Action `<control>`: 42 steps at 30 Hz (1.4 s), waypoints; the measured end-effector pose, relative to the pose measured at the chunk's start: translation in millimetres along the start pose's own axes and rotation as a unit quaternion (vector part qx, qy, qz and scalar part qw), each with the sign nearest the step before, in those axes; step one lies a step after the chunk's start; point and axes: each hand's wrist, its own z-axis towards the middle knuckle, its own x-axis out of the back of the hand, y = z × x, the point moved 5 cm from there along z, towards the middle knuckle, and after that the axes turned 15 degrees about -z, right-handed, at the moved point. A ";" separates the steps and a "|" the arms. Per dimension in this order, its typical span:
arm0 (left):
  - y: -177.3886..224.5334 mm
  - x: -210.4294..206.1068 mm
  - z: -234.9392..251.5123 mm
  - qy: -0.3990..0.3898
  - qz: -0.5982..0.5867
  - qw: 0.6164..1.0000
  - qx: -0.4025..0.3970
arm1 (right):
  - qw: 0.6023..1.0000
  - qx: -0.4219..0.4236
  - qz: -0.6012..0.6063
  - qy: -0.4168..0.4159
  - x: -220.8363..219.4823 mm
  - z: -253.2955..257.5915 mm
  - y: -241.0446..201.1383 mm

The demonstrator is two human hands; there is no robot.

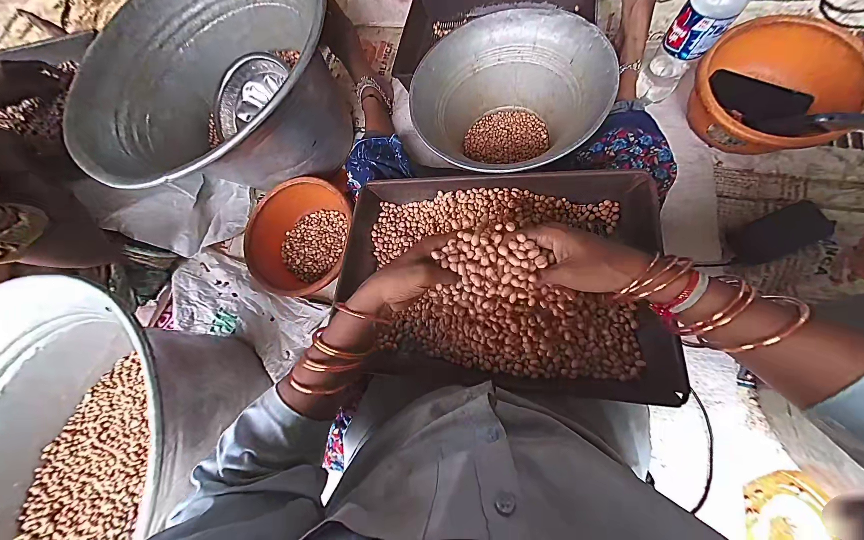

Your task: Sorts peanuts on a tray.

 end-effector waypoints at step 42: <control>48.2 88.0 -61.0 0.381 0.606 0.698 -0.027 | 0.890 -0.055 -0.443 0.092 22.8 9.9 50.2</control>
